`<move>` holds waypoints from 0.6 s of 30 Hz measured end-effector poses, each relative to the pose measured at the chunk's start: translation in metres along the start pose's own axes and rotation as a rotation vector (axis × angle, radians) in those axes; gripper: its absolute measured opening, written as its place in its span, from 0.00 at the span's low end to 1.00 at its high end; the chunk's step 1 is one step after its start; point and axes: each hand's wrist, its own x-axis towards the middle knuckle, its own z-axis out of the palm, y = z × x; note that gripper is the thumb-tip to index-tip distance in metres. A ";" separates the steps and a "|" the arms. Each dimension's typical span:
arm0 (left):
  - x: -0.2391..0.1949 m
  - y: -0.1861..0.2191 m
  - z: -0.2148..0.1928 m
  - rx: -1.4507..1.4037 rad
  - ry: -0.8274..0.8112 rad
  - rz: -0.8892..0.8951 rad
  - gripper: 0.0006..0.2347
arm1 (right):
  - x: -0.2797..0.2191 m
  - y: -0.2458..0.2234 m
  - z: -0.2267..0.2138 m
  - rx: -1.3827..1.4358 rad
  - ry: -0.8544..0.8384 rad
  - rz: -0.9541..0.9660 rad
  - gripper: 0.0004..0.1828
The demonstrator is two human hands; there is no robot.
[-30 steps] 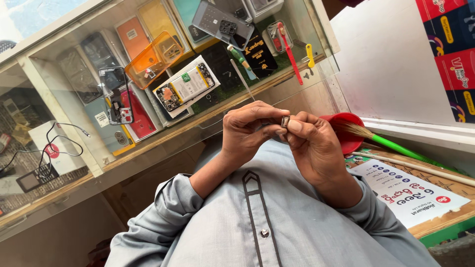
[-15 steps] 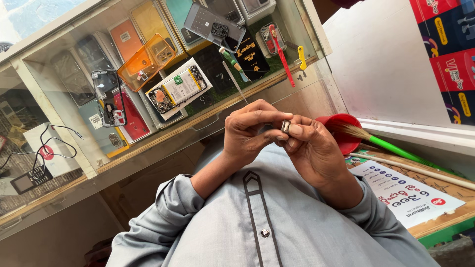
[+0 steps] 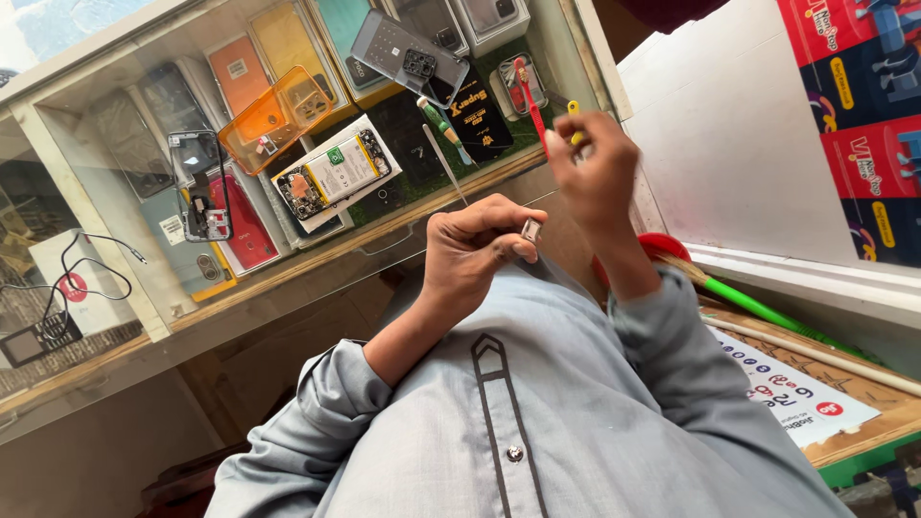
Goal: The person cleans a small black electronic component using a red toothbrush and tweezers. They brush the component's surfaces and crevices, then use tweezers to remove debris, repeating the process throughout the clip.
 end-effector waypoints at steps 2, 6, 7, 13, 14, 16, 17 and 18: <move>0.000 -0.003 0.003 -0.012 0.000 0.003 0.11 | 0.012 0.031 0.019 -0.182 -0.089 0.045 0.08; -0.001 -0.007 0.007 -0.061 0.001 -0.012 0.11 | 0.013 0.073 0.045 -0.376 -0.164 -0.117 0.16; -0.003 -0.007 0.008 -0.054 0.016 -0.024 0.11 | 0.009 0.080 0.049 -0.380 -0.141 -0.142 0.16; -0.010 -0.005 0.015 -0.054 0.044 -0.061 0.11 | 0.005 0.103 0.056 -0.419 -0.085 -0.191 0.16; -0.012 -0.005 0.016 -0.065 0.040 -0.075 0.11 | 0.004 0.104 0.054 -0.418 -0.090 -0.183 0.17; -0.014 -0.002 0.018 -0.128 0.028 -0.096 0.12 | 0.001 0.102 0.049 -0.365 -0.077 -0.162 0.18; -0.014 -0.001 0.018 -0.179 0.020 -0.102 0.13 | -0.001 0.099 0.046 -0.312 -0.057 -0.151 0.18; -0.014 0.000 0.018 -0.230 0.012 -0.109 0.13 | -0.003 0.094 0.043 -0.259 -0.037 -0.140 0.18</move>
